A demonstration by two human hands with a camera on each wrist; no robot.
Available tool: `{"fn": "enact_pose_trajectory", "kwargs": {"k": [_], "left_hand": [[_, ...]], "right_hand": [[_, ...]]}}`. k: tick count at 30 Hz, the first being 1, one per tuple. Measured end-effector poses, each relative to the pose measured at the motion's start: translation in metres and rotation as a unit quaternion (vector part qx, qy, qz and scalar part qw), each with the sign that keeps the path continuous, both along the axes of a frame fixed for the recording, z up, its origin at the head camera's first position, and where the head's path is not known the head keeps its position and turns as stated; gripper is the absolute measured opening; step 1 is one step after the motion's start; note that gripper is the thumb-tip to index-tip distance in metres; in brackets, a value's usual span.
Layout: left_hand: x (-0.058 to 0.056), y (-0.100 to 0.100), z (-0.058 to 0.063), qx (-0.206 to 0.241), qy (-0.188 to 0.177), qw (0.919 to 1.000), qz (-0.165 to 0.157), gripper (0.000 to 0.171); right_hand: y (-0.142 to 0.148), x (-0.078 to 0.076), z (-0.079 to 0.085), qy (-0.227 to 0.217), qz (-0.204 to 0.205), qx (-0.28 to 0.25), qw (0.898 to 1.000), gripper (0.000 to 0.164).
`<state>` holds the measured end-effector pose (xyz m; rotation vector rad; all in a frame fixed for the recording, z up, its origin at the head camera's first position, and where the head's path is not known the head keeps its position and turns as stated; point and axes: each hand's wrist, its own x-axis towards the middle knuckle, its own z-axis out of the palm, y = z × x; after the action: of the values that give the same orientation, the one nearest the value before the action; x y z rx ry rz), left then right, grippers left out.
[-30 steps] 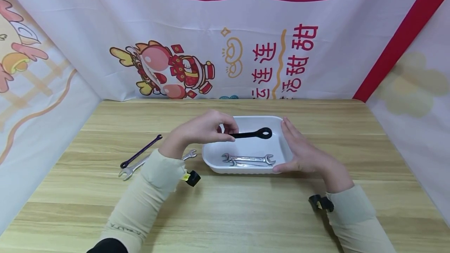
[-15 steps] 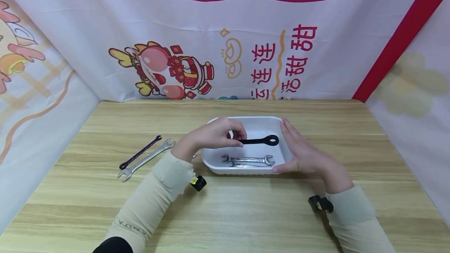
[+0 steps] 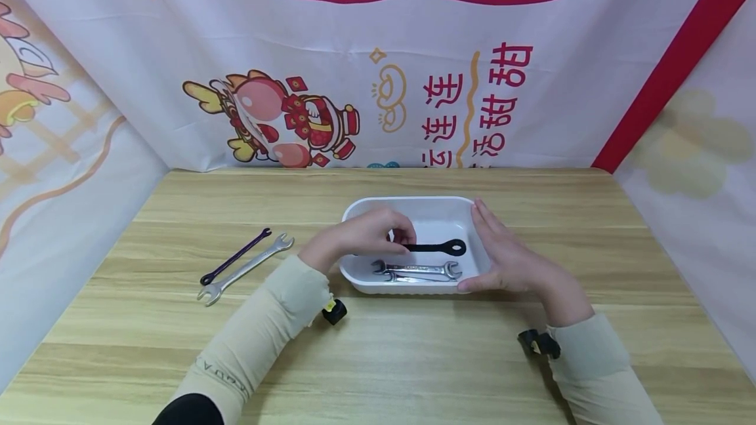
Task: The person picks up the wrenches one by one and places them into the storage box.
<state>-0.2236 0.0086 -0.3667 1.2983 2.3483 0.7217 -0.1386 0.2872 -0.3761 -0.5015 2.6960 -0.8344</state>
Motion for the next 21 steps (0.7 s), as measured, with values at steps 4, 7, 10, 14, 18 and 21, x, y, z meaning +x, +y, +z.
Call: {"fn": "enact_pose_trajectory", "kwargs": {"k": [4,7,10,14,18,21], "left_hand": [[-0.0008,0.0033,-0.0039,-0.010,-0.002,0.9999,-0.008,0.013],[-0.0018,0.0049,-0.0061,-0.011,-0.001,0.9999,-0.010,0.010],[-0.0030,0.0061,-0.0077,-0.014,0.001,0.9998,-0.013,0.008],[-0.0044,0.0072,-0.0081,-0.026,0.005,0.9996,-0.013,0.008],[-0.0053,0.0074,-0.0089,-0.034,0.001,0.9994,-0.007,0.007],[-0.0060,0.0069,-0.0112,-0.035,-0.003,0.9994,-0.002,0.006]], "right_hand": [[-0.0006,0.0017,0.0023,0.002,0.003,-0.001,1.000,0.136],[-0.0009,0.0023,0.0027,0.003,0.004,-0.001,1.000,0.136],[-0.0010,0.0024,0.0021,0.004,0.004,-0.002,1.000,0.137],[-0.0005,0.0023,0.0015,0.007,0.002,0.000,1.000,0.137],[-0.0001,0.0021,0.0019,0.006,0.001,0.005,1.000,0.136],[-0.0002,0.0020,0.0022,0.006,0.001,0.008,1.000,0.136]]}}
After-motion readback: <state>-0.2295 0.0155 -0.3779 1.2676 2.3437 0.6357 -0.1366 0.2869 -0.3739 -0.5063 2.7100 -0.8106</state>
